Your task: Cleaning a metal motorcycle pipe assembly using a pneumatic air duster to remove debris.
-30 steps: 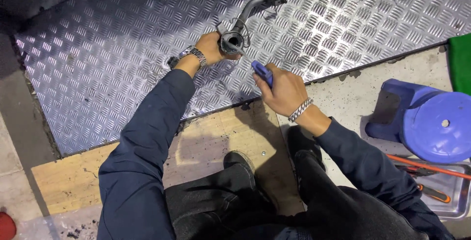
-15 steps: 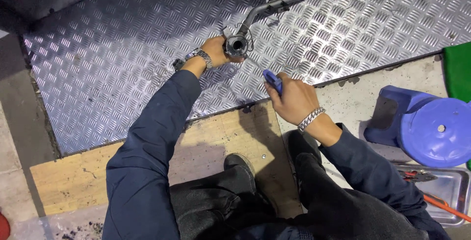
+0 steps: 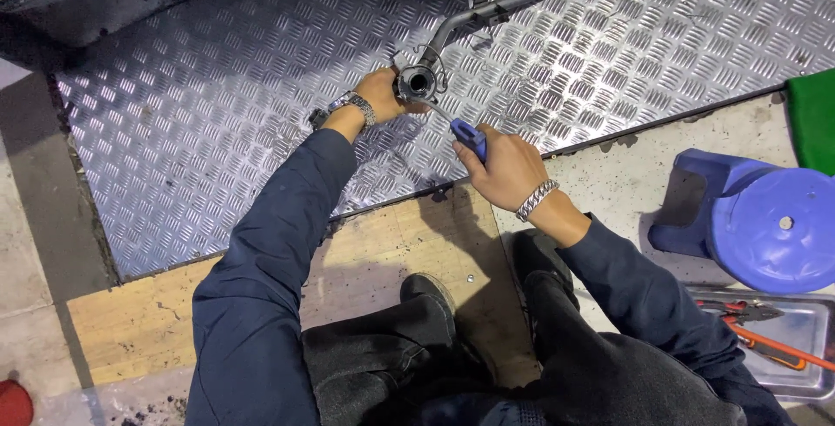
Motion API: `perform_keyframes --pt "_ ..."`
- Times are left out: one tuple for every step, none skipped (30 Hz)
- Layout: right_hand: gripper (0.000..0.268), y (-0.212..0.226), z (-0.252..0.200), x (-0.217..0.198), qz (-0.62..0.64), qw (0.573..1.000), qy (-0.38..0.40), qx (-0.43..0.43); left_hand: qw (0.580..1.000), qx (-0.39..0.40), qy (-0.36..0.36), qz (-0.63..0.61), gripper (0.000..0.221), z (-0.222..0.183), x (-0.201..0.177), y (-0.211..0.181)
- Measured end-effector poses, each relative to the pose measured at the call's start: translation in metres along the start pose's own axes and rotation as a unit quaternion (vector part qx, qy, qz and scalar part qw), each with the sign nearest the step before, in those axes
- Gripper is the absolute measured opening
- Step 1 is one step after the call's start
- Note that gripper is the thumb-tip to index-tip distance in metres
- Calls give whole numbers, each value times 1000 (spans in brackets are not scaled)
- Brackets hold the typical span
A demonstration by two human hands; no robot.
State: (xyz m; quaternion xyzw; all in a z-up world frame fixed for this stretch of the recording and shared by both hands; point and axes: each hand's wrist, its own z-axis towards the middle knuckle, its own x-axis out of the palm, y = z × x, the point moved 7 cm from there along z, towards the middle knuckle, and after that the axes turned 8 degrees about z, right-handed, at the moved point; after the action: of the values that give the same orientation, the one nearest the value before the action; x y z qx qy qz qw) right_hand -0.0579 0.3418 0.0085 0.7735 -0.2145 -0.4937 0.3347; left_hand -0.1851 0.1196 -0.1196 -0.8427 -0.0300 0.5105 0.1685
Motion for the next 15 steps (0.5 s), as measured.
perform_keyframes --pt "51 0 1 2 0 1000 -1 -1 1000 0 -1 1 97 -3 -3 -3" --pt "52 1 1 3 2 1000 -10 -4 1000 -2 -4 10 98 -7 -7 -5" --pt "53 1 1 5 2 1000 -17 -7 1000 -5 -7 17 98 -11 -8 -8" --pt "53 2 2 3 3 1000 -16 -8 1000 -6 -7 17 98 -14 -9 -10" --pt "54 4 4 2 10 1000 -20 -10 1000 -6 -7 17 90 -17 -11 -12" --pt "54 6 6 0 17 999 -24 -12 1000 -6 -6 18 82 -20 -13 -13" --pt "54 5 8 2 18 999 -25 -12 1000 -6 -6 19 82 -16 -8 -8" --pt "55 3 11 1 11 999 -39 -10 1000 -13 -3 14 89 -11 -2 -1" --pt "55 1 14 0 4 999 -53 -8 1000 -19 -1 8 97 -6 3 6" --pt "55 -2 13 -2 5 998 -55 -8 1000 -18 -1 9 97 -6 1 4" --pt "52 -5 13 -4 1 998 -59 -5 1000 -17 -1 18 96 -6 0 3" --pt "50 -9 12 -6 -3 998 -64 -2 1000 -17 -1 26 96 -7 -1 2" --pt "50 -9 13 -2 -3 998 -63 -2 1000 -17 -1 26 96 -7 -1 2" --pt "49 -9 13 2 -9 998 -60 -4 1000 -18 0 26 96 -8 0 3" --pt "49 -8 14 5 -14 998 -58 -6 999 -18 1 26 95 -8 -1 3"
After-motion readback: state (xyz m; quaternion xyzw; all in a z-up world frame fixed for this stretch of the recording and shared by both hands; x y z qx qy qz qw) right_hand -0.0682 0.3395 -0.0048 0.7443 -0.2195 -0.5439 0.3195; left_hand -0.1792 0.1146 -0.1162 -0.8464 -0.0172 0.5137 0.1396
